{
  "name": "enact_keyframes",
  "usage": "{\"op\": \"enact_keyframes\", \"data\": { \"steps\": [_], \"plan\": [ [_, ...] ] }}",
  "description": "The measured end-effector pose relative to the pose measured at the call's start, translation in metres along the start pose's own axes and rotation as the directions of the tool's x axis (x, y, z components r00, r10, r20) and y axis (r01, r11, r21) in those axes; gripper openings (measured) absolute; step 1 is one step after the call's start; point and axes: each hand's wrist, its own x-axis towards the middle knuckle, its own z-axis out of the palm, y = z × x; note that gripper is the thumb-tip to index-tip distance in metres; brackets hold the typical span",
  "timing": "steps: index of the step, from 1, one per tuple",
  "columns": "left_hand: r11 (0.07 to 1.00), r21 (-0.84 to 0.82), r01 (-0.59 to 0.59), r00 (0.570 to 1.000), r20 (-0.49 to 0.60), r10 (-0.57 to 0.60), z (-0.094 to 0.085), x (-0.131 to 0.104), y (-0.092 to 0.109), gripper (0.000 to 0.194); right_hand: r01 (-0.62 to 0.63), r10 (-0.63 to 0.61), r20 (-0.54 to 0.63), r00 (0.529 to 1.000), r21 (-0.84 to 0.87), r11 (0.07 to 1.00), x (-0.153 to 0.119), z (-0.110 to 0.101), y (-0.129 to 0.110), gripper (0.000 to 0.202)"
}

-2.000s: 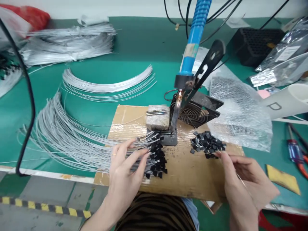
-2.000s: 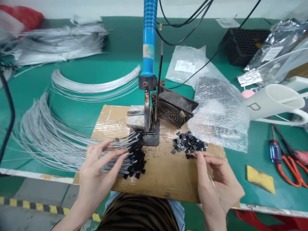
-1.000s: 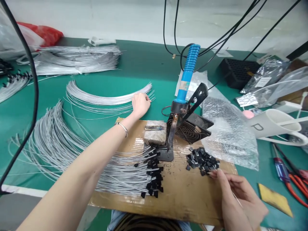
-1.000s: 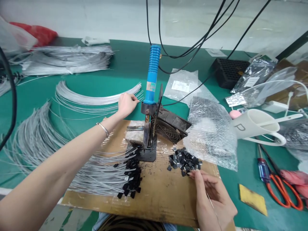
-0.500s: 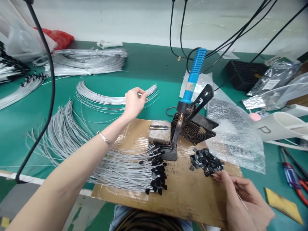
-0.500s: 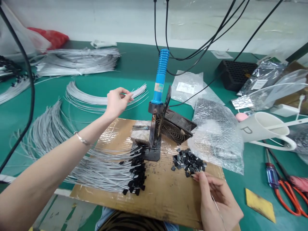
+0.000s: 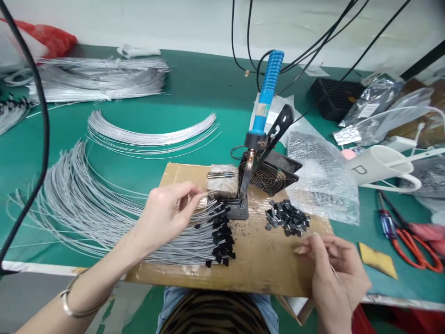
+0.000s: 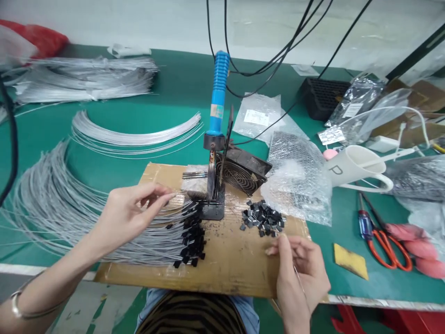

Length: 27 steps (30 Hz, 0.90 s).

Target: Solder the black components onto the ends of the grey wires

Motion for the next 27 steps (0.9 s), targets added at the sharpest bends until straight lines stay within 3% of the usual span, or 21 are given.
{"op": "enact_keyframes", "data": {
  "steps": [2,4,6,8,9,10,13,15,18,22,24,27],
  "plan": [
    [1.000,0.006,0.010,0.982,0.187,-0.011,-0.009,-0.011,0.004,0.020,-0.001,0.000,0.011,1.000,0.084,0.996,-0.004,-0.001,-0.004,0.029],
    [1.000,-0.009,0.014,0.909,0.417,-0.009,-0.017,-0.016,0.010,0.024,-0.015,0.007,0.049,0.999,0.160,0.987,-0.008,-0.003,-0.008,0.029],
    [0.996,-0.078,0.034,0.773,0.634,0.024,-0.021,-0.015,0.016,0.024,-0.046,0.018,0.125,0.992,0.222,0.974,-0.014,-0.005,-0.013,0.036],
    [0.976,-0.177,0.130,0.628,0.776,0.057,-0.019,-0.011,0.022,0.022,-0.091,0.029,0.225,0.974,0.271,0.958,-0.020,-0.004,-0.018,0.045],
    [0.957,-0.213,0.198,0.592,0.804,0.056,-0.015,-0.009,0.024,0.020,-0.112,0.036,0.269,0.962,0.271,0.956,-0.023,-0.003,-0.020,0.048],
    [0.936,-0.234,0.262,0.598,0.801,0.033,-0.011,-0.008,0.025,0.021,-0.117,0.035,0.305,0.952,0.256,0.960,-0.027,-0.001,-0.022,0.049],
    [0.908,-0.234,0.348,0.739,0.664,-0.111,0.003,-0.009,0.026,0.025,-0.101,0.036,0.408,0.912,0.140,0.985,-0.037,0.008,-0.029,0.039],
    [0.920,-0.191,0.343,0.801,0.572,-0.179,0.009,-0.013,0.026,0.026,-0.122,0.086,0.498,0.863,0.039,0.992,-0.042,0.015,-0.034,0.032],
    [0.938,-0.133,0.319,0.828,0.521,-0.208,0.010,-0.021,0.028,0.027,-0.203,0.161,0.636,0.754,-0.007,0.979,-0.046,0.028,-0.043,0.029],
    [0.945,-0.119,0.305,0.835,0.511,-0.205,0.008,-0.026,0.035,0.027,-0.229,0.164,0.761,0.628,-0.021,0.973,-0.047,0.043,-0.052,0.025],
    [0.943,-0.128,0.308,0.837,0.507,-0.205,0.008,-0.026,0.037,0.026,-0.248,0.164,0.794,0.585,-0.017,0.969,-0.047,0.049,-0.053,0.019],
    [0.936,-0.148,0.320,0.831,0.519,-0.202,0.010,-0.025,0.037,0.024,-0.329,0.198,0.806,0.557,-0.005,0.944,-0.048,0.054,-0.053,0.018]
  ]
}}
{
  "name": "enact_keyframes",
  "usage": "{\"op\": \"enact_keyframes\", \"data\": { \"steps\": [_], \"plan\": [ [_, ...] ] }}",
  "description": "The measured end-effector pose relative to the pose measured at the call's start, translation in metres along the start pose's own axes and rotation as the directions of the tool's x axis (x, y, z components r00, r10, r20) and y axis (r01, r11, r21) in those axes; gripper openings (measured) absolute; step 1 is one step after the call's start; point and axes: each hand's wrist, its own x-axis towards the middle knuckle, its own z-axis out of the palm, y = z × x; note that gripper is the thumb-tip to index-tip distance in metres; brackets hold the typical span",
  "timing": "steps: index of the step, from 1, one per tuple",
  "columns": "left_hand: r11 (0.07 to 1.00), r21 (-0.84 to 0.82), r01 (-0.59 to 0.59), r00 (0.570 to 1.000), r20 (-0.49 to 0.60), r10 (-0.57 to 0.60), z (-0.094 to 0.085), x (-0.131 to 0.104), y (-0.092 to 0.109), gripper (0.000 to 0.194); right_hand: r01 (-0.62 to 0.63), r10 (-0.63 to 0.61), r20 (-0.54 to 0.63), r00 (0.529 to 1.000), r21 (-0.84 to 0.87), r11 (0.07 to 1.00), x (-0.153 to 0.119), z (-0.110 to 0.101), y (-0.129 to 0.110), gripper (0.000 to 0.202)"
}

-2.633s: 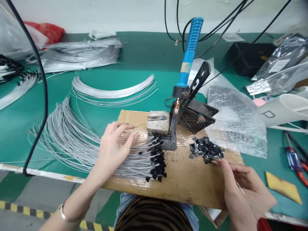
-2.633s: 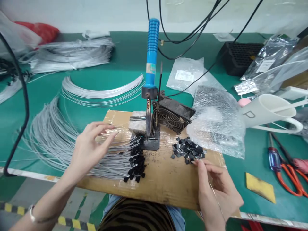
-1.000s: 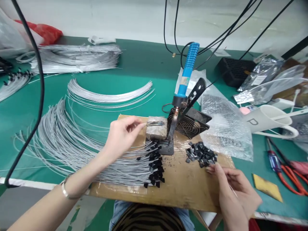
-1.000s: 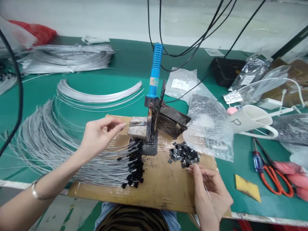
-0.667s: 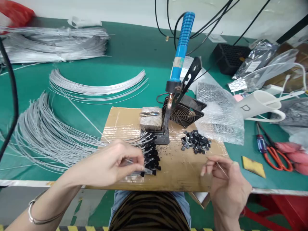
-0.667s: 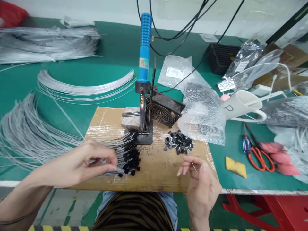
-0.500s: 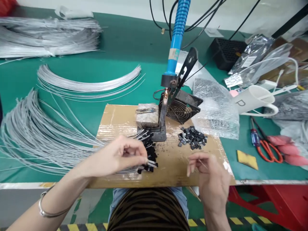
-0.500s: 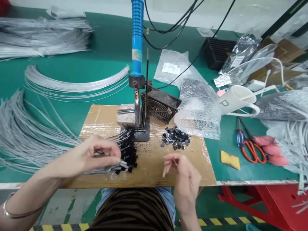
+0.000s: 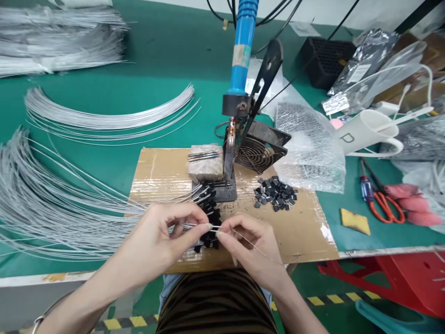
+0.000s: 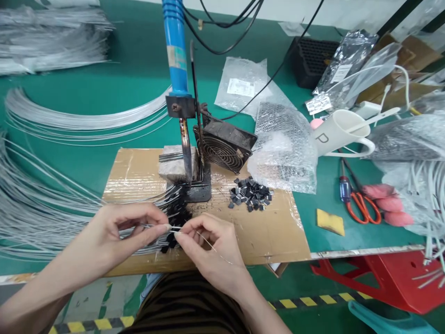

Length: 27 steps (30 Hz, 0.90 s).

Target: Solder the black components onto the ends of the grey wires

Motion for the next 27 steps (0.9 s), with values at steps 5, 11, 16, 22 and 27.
{"op": "enact_keyframes", "data": {
  "steps": [5,11,16,22,27],
  "plan": [
    [1.000,0.011,0.013,0.999,0.033,-0.013,0.003,0.001,-0.003,0.025,-0.028,0.027,0.016,1.000,0.056,0.998,0.003,-0.002,0.002,0.026],
    [0.999,0.053,0.004,0.999,0.039,-0.006,0.013,-0.001,-0.002,0.024,0.069,-0.067,0.034,0.997,-0.044,0.997,0.005,-0.009,0.000,0.025],
    [0.997,0.048,0.051,0.996,0.070,-0.055,0.021,-0.002,-0.003,0.024,0.116,-0.114,0.026,0.993,-0.075,0.990,0.004,-0.011,0.003,0.023],
    [0.984,-0.174,0.028,0.996,-0.075,-0.041,0.026,0.007,-0.001,0.023,0.024,0.011,-0.124,0.992,0.278,0.960,0.006,-0.008,0.011,0.029],
    [0.978,-0.204,0.034,0.984,-0.162,-0.068,0.028,0.007,-0.006,0.019,0.029,0.014,-0.080,0.997,0.512,0.858,0.009,-0.010,0.016,0.063]
  ]
}}
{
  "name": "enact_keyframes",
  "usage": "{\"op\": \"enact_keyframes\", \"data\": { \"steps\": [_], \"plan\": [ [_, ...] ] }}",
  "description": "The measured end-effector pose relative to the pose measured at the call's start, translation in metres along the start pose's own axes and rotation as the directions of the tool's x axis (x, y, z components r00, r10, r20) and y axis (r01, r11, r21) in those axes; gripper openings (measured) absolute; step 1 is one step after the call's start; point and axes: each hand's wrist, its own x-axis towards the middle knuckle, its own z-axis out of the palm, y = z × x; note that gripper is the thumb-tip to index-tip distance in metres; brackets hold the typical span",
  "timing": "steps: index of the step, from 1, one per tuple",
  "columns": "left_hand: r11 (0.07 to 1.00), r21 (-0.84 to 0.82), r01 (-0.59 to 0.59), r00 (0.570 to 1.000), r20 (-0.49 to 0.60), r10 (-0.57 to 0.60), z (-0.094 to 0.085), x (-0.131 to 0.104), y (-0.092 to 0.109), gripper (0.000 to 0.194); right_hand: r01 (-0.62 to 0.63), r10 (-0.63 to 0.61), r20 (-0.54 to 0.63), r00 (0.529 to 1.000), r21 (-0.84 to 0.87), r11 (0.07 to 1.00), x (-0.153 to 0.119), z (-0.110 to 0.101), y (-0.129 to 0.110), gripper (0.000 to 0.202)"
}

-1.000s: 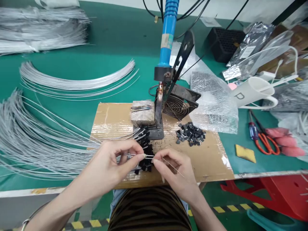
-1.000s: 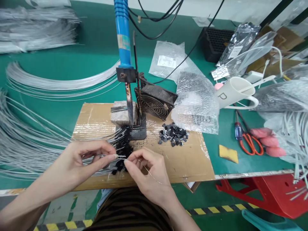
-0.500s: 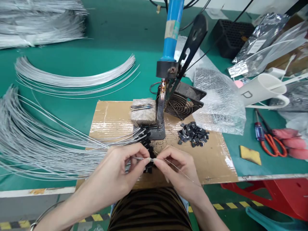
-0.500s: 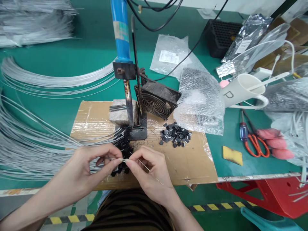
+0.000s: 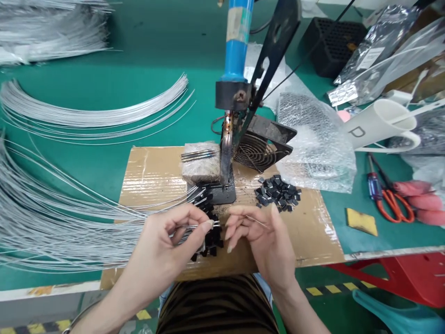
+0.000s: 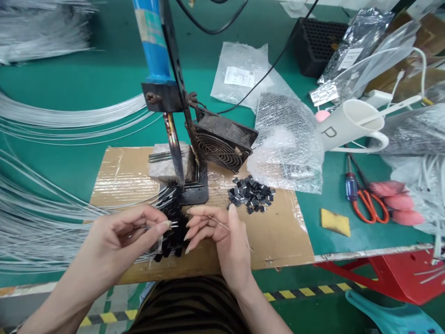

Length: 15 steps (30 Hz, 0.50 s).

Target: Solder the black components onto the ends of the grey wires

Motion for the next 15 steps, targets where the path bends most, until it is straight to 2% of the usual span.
{"op": "enact_keyframes", "data": {
  "steps": [6,10,15],
  "plan": [
    [1.000,0.010,0.012,1.000,-0.015,-0.012,-0.001,0.000,-0.003,0.020,0.003,-0.008,-0.029,1.000,-0.160,0.987,-0.002,0.014,0.008,0.028],
    [1.000,0.015,0.024,1.000,-0.011,-0.024,0.000,0.000,-0.004,0.021,-0.015,0.013,-0.022,1.000,-0.095,0.995,-0.002,0.021,0.010,0.017],
    [0.999,0.043,0.010,0.999,-0.032,-0.009,0.004,-0.004,-0.005,0.024,-0.061,0.060,-0.028,0.998,-0.014,0.998,-0.002,0.022,0.014,0.014]
  ]
}}
